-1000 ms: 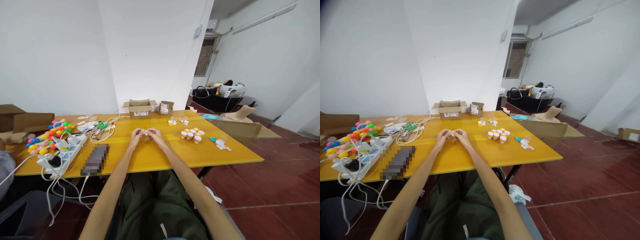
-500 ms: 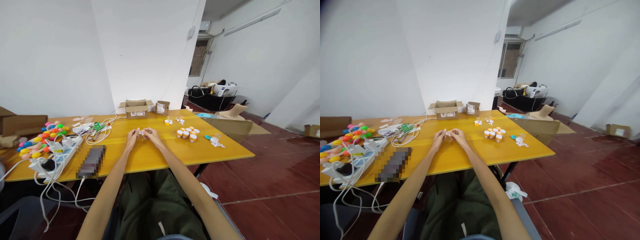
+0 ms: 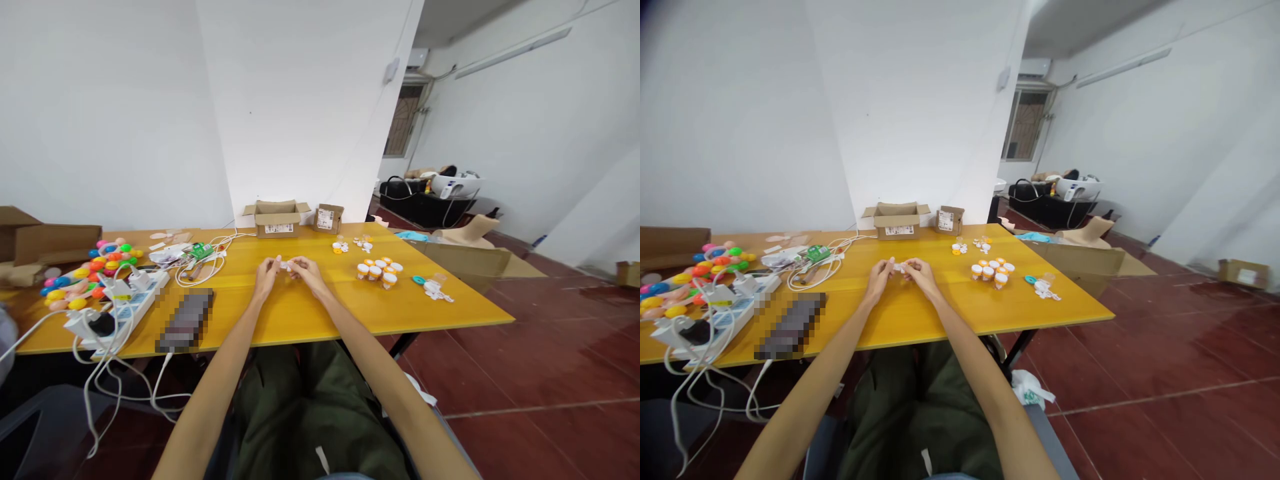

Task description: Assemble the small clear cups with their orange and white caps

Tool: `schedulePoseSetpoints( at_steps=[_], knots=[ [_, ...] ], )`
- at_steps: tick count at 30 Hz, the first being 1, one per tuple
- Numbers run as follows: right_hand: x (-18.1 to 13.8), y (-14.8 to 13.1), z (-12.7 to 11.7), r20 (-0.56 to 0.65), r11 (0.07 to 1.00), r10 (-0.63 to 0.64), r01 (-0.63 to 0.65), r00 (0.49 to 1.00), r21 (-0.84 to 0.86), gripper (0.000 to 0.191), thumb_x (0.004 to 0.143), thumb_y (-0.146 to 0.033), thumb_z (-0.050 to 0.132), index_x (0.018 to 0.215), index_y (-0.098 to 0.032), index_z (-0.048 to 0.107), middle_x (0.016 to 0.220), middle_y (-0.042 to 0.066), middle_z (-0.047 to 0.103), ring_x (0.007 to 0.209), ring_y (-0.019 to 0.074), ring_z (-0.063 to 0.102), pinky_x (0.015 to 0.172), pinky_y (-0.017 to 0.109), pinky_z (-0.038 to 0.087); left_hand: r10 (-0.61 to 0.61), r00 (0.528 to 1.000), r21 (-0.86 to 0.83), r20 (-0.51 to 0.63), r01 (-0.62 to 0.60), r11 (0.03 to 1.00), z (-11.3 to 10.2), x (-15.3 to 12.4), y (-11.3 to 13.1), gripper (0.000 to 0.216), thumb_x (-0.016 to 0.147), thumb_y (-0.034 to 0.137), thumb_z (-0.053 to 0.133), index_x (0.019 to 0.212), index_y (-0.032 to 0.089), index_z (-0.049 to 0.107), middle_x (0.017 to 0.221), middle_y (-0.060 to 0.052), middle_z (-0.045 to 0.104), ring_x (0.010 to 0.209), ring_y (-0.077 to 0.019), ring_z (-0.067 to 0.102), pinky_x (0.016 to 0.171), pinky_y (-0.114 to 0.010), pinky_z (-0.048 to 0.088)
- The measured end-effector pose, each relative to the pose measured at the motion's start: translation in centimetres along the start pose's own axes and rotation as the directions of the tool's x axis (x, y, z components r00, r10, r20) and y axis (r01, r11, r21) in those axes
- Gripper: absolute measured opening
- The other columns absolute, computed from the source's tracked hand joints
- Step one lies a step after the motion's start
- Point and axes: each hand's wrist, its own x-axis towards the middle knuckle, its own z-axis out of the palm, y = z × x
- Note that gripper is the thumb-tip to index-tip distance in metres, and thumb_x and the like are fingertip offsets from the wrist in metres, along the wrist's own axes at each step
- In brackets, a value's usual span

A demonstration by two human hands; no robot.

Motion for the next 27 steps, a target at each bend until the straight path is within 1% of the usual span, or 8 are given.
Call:
schedulePoseSetpoints(
  at_steps=[3, 7, 11, 15, 17, 19, 24, 27],
  knots=[
    [0.08, 0.14, -0.13, 0.009, 1.0, 0.002, -0.002, 1.0, -0.012, 0.041, 0.053, -0.053, 0.084, 0.072, -0.022, 0.066, 0.064, -0.001, 0.069, 0.057, 0.0152, 0.063, 0.057, 0.028, 0.054, -0.001, 0.999, 0.017, 0.039, 0.0, 1.0, 0.03, 0.06, -0.12, 0.039, 0.081, 0.053, 0.064, 0.061, 0.02, 0.058, 0.058, 0.001, 0.057, 0.058, -0.0141, 0.053, 0.06, -0.026, 0.044],
    [0.25, 0.44, -0.36, -0.016, 1.0, -0.001, 0.001, 1.0, -0.018, 0.04, 0.057, -0.055, 0.082, 0.072, -0.021, 0.066, 0.064, 0.0, 0.068, 0.058, 0.0152, 0.063, 0.057, 0.028, 0.053, 0.04, 0.997, -0.046, 0.06, -0.037, 0.998, 0.24, 0.15, 0.0, 0.022, 0.076, 0.042, 0.07, 0.075, 0.021, 0.065, 0.075, 0.0, 0.067, 0.072, -0.0163, 0.061, 0.07, -0.027, 0.048],
    [0.36, 0.64, -0.43, -0.015, 1.0, -0.005, 0.004, 1.0, -0.016, 0.039, 0.058, -0.054, 0.082, 0.073, -0.021, 0.066, 0.066, 0.001, 0.069, 0.057, 0.015, 0.063, 0.057, 0.028, 0.054, 0.047, 0.999, -0.05, 0.012, -0.047, 0.998, 0.27, 0.12, 0.17, 0.02, 0.074, 0.039, 0.072, 0.082, 0.022, 0.066, 0.086, -0.001, 0.069, 0.081, -0.0173, 0.063, 0.076, -0.028, 0.048],
    [0.39, 0.71, -0.39, 0.028, 1.0, -0.01, 0.011, 1.0, -0.026, 0.038, 0.057, -0.052, 0.083, 0.074, -0.021, 0.067, 0.065, 0.0, 0.069, 0.059, 0.0162, 0.064, 0.059, 0.029, 0.055, 0.02, 0.999, 0.025, -0.043, -0.019, 1.0, -0.01, -0.03, 0.02, 0.033, 0.082, 0.05, 0.063, 0.068, 0.021, 0.061, 0.067, 0.0, 0.062, 0.069, -0.0159, 0.058, 0.071, -0.028, 0.045],
    [0.38, 0.7, -0.38, 0.038, 0.999, -0.012, 0.013, 0.999, -0.034, 0.038, 0.057, -0.051, 0.083, 0.075, -0.022, 0.067, 0.065, 0.0, 0.069, 0.059, 0.0164, 0.064, 0.059, 0.03, 0.055, 0.001, 1.0, 0.071, -0.02, 0.001, 0.997, -0.1, -0.06, -0.12, 0.042, 0.082, 0.055, 0.062, 0.059, 0.021, 0.057, 0.057, 0.001, 0.056, 0.062, -0.0153, 0.054, 0.067, -0.028, 0.043],
    [0.35, 0.66, -0.36, 0.038, 0.999, -0.01, 0.011, 0.999, -0.037, 0.038, 0.057, -0.051, 0.083, 0.074, -0.022, 0.067, 0.065, 0.0, 0.07, 0.059, 0.0164, 0.064, 0.059, 0.03, 0.055, -0.013, 1.0, 0.073, 0.004, 0.013, 0.997, -0.06, 0.0, -0.21, 0.042, 0.081, 0.056, 0.063, 0.058, 0.021, 0.056, 0.055, 0.002, 0.054, 0.061, -0.0153, 0.053, 0.064, -0.028, 0.042],
    [0.26, 0.46, -0.29, 0.007, 1.0, -0.009, 0.009, 1.0, -0.021, 0.039, 0.056, -0.054, 0.083, 0.071, -0.021, 0.065, 0.065, 0.0, 0.069, 0.058, 0.0156, 0.063, 0.057, 0.029, 0.054, 0.03, 0.999, -0.041, 0.045, -0.028, 0.999, 0.3, 0.32, -0.09, 0.024, 0.072, 0.043, 0.072, 0.074, 0.021, 0.063, 0.073, 0.0, 0.065, 0.074, -0.0169, 0.061, 0.071, -0.028, 0.047],
    [0.25, 0.4, -0.25, 0.005, 1.0, -0.008, 0.008, 1.0, -0.013, 0.04, 0.055, -0.053, 0.083, 0.071, -0.022, 0.065, 0.065, 0.0, 0.069, 0.058, 0.0153, 0.062, 0.057, 0.029, 0.054, 0.037, 0.999, -0.054, 0.022, -0.035, 0.998, 0.32, 0.37, -0.11, 0.023, 0.072, 0.041, 0.074, 0.078, 0.021, 0.064, 0.078, 0.0, 0.067, 0.077, -0.0168, 0.062, 0.074, -0.029, 0.049]
  ],
)
